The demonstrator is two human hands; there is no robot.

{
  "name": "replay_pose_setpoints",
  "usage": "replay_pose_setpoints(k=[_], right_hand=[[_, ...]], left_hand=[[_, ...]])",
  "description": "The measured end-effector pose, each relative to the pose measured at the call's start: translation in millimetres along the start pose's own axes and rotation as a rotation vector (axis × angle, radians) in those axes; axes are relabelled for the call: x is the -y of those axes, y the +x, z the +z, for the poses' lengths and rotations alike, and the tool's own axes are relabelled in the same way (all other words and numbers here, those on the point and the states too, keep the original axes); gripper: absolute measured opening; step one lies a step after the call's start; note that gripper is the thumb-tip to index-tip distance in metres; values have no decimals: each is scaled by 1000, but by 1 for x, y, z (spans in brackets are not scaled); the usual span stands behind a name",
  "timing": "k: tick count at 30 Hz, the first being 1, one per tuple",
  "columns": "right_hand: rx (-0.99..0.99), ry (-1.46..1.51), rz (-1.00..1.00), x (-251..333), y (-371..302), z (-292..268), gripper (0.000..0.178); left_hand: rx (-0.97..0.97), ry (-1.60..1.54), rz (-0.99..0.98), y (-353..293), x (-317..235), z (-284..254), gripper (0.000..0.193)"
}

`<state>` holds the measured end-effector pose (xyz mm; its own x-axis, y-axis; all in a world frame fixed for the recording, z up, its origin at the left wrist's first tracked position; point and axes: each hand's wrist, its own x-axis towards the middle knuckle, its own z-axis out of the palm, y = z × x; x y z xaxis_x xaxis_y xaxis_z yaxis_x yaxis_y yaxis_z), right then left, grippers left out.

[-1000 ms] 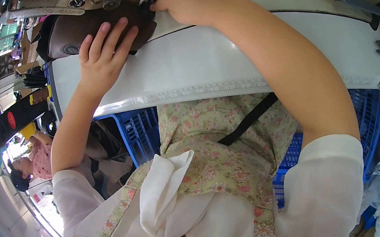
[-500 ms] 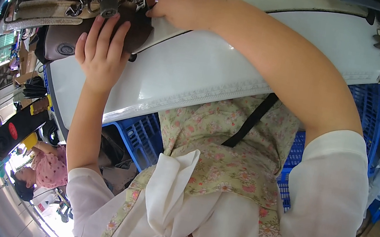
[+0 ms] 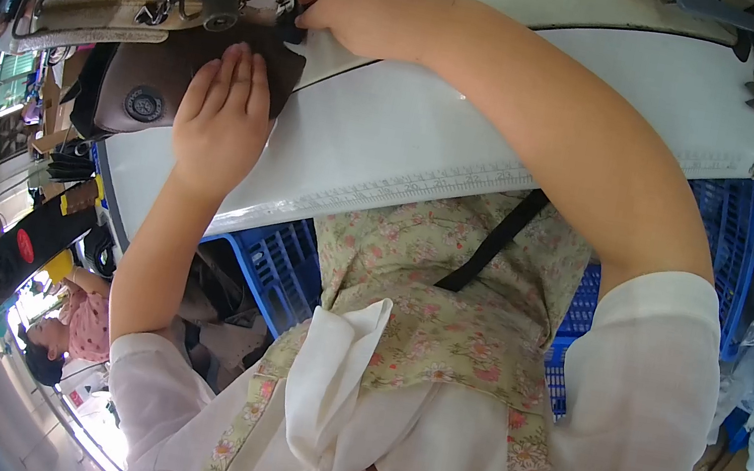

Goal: Stitching together leather components of a shoe using an industrial sewing machine.

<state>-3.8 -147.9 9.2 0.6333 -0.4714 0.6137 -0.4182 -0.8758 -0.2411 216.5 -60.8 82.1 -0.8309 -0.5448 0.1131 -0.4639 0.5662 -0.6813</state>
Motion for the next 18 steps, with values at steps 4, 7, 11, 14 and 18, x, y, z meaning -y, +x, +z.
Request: replay_pose_setpoints(k=[4, 7, 11, 14, 18], right_hand=[[13, -7, 13, 1, 2, 1, 26], [7, -47, -5, 1, 5, -1, 28], [-12, 105, 59, 7, 11, -14, 14], [-20, 175, 157, 6, 14, -17, 14], [-36, 158, 158, 6, 16, -13, 14]], left_hand=[[-44, -2, -58, 1, -11, 8, 26], [-72, -17, -82, 3, -15, 10, 24], [9, -9, -63, 7, -7, 11, 33], [-6, -25, -58, 15, -5, 14, 31], [-70, -77, -80, 18, -5, 16, 26]])
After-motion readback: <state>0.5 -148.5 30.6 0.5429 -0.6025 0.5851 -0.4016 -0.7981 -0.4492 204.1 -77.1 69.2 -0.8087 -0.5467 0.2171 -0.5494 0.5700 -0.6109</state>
